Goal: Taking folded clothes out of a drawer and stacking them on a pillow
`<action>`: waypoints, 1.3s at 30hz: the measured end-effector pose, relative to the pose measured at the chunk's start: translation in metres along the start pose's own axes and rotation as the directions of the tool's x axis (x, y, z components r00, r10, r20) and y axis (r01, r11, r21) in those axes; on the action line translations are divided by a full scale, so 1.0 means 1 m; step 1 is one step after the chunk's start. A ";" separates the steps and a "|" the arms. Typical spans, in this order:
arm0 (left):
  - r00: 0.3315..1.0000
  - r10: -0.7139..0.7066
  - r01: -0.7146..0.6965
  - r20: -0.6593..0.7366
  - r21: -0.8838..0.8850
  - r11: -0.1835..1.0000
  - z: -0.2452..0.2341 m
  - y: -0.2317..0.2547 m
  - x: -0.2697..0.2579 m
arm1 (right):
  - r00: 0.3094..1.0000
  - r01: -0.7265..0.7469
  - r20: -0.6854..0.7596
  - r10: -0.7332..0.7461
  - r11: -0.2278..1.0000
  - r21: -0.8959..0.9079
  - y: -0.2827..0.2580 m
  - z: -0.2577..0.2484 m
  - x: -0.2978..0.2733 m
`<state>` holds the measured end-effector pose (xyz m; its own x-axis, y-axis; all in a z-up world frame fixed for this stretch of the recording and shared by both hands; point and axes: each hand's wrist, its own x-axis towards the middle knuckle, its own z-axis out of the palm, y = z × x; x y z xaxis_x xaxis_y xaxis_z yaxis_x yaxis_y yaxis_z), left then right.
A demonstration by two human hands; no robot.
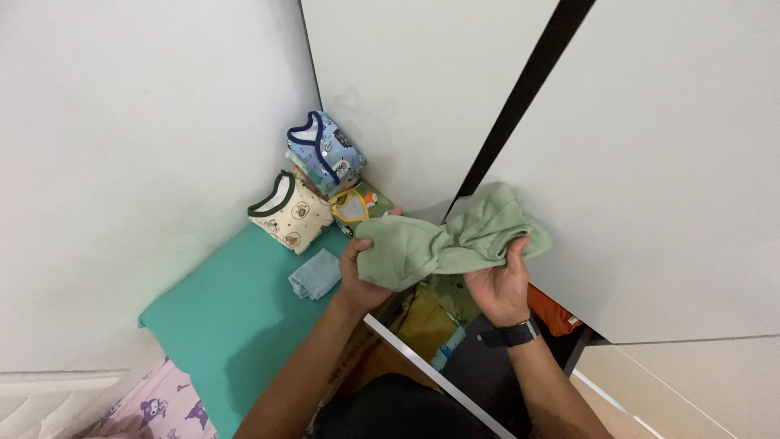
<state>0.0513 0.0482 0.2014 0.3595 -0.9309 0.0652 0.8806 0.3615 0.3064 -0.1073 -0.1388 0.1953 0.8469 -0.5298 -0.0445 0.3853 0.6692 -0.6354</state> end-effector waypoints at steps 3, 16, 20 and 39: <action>0.999 0.020 -0.019 -0.049 0.019 1.000 -0.013 -0.001 0.005 | 0.984 -0.024 0.174 -0.025 0.963 0.269 -0.002 0.006 -0.001; 0.981 0.152 -0.154 -0.124 -0.013 0.988 -0.024 0.011 -0.007 | 0.963 -0.081 -0.162 0.217 0.801 0.594 0.021 -0.026 0.018; 0.975 0.160 -0.161 -0.154 0.011 0.987 -0.037 0.013 -0.008 | 0.975 -0.092 -0.117 0.188 0.826 0.556 0.024 -0.022 0.015; 0.980 0.184 -0.139 -0.078 0.396 0.908 -0.042 0.005 -0.009 | 0.869 0.485 0.494 -0.032 -0.144 -0.863 0.084 0.077 0.022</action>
<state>0.0649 0.0603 0.1627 0.5382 -0.8416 0.0463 0.6271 0.4365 0.6451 -0.0282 -0.0546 0.2003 0.9046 -0.2245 0.3623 0.0390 -0.8028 -0.5949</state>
